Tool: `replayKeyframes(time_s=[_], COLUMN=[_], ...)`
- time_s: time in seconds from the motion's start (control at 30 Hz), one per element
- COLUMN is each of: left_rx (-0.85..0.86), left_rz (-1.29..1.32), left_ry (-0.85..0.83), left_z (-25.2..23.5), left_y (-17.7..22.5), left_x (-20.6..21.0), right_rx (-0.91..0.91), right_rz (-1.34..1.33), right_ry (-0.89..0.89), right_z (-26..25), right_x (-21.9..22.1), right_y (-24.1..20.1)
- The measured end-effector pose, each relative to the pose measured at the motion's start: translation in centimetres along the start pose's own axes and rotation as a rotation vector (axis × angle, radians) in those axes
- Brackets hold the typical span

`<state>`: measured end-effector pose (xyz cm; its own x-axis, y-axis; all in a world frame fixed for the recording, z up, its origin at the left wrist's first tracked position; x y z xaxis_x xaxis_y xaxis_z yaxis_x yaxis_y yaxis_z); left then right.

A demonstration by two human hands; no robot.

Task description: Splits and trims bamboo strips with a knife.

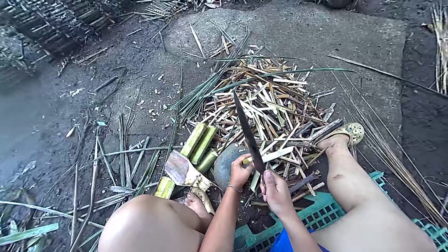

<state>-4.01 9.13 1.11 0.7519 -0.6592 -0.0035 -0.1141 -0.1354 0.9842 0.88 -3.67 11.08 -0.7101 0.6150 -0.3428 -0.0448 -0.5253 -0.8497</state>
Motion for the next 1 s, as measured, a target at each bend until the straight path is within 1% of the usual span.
replayKeyframes(time_s=[0.07,0.17,0.33,0.37,0.47,0.53,0.63,0.77,0.8,0.87,0.9,0.93,1.0], left_rx=[-0.04,-0.058,-0.048,-0.05,-0.063,-0.072,-0.048,0.071,0.042,-0.068,-0.107,-0.134,-0.156], left_rz=[-0.047,-0.073,-0.045,-0.044,-0.039,-0.037,-0.041,-0.023,-0.035,-0.091,-0.105,-0.097,-0.038], left_ry=[-0.083,-0.124,-0.078,-0.076,-0.076,-0.073,-0.061,-0.033,-0.059,-0.139,-0.113,-0.028,0.254], left_z=[0.1,-0.3,-0.2,-0.2,-0.3,-0.6,-0.4,-1.2,-1.2,-0.4,0.1,0.6,1.4], left_y=[-0.5,-0.5,-0.4,-0.4,-0.7,-1.0,-0.7,2.3,2.7,2.0,1.2,0.4,-0.8], left_x=[-0.1,-0.3,-0.2,-0.2,-0.3,-0.4,-0.5,-0.4,-0.5,-1.1,-2.1,-3.4,-6.4], right_rx=[0.032,0.042,-0.11,-0.11,-0.013,0.012,0.033,-0.046,-0.05,0.017,0.061,0.091,0.118], right_rz=[0.007,0.018,-0.095,-0.086,0.0,0.018,0.021,0.039,0.058,0.109,0.12,0.125,0.098], right_ry=[-0.022,-0.048,0.006,0.009,-0.032,-0.048,-0.076,-0.018,-0.002,-0.026,-0.05,-0.063,-0.076], right_z=[-0.1,0.1,1.4,1.4,0.2,-0.5,-0.2,1.3,1.5,0.7,-0.1,-0.7,-0.9], right_x=[-0.2,-0.4,-1.1,-1.0,0.0,0.5,0.5,-0.7,-0.8,-0.1,0.3,0.4,-0.2], right_y=[-0.3,-0.8,-2.5,-2.4,-0.7,-0.2,-0.5,-2.2,-2.1,-0.5,0.3,0.6,-0.1])
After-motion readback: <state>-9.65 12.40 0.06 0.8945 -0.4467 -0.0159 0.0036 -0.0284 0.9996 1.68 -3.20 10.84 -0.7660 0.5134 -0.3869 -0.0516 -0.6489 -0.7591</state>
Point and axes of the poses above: each hand's wrist, its own z-axis away from the middle knuckle, its own x-axis out of the palm, y = z × x, the point moved 9 cm from there along -z, towards the middle knuckle, and after that the axes turned 13 degrees about x, right-handed, at the moved point
